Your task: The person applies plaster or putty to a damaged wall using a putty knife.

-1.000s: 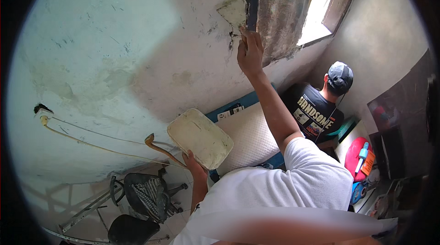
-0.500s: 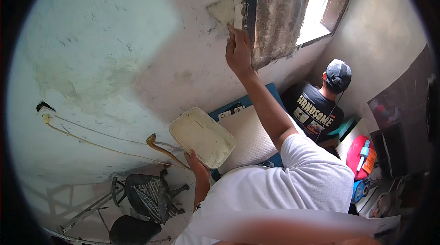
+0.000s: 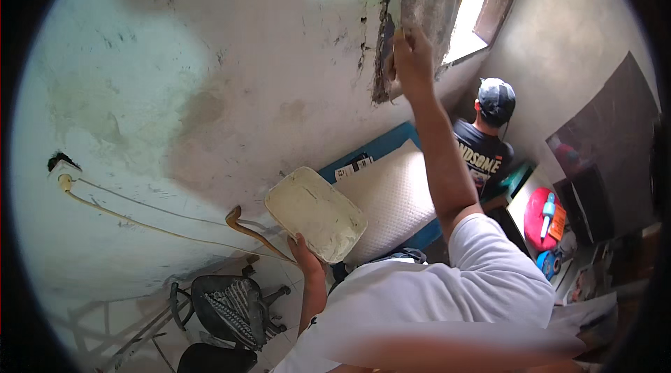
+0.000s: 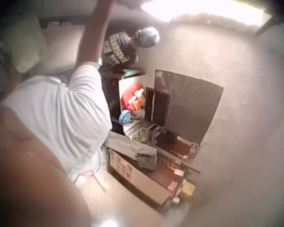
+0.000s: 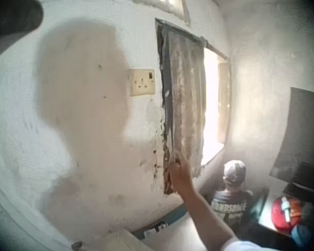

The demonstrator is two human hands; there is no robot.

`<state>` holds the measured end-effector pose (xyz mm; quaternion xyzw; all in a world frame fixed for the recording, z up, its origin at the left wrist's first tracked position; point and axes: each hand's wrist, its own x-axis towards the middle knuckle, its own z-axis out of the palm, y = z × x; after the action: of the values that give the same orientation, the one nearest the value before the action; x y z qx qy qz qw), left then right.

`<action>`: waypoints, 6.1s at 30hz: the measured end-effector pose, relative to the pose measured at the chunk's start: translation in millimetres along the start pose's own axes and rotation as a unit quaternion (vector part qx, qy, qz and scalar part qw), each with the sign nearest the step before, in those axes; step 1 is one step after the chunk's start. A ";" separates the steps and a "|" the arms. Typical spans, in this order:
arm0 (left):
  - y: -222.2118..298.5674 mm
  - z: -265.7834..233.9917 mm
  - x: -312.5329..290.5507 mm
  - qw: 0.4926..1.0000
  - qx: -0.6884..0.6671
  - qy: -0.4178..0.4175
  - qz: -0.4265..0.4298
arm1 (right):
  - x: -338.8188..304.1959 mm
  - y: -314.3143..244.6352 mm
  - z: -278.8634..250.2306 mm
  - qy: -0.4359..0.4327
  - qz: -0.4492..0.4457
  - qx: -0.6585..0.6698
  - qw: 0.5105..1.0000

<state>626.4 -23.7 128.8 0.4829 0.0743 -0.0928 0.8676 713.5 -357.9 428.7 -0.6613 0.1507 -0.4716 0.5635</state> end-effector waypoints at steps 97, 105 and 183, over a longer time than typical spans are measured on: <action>48.2 -44.0 73.1 0.988 -0.056 -0.090 -0.115 | 86.0 -54.2 20.4 -0.048 0.115 0.168 0.978; 50.8 -37.9 70.6 0.988 -0.023 -0.089 -0.122 | 72.2 -57.4 49.6 -0.006 0.089 0.148 0.985; 120.8 48.2 68.4 0.990 -0.028 -0.128 -0.058 | -182.3 35.4 -58.3 -0.267 0.410 0.342 0.802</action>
<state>722.9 -8.5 238.6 0.4371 -0.0069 -0.2016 0.8765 586.1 -271.2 309.9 -0.4023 0.0802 -0.0221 0.9117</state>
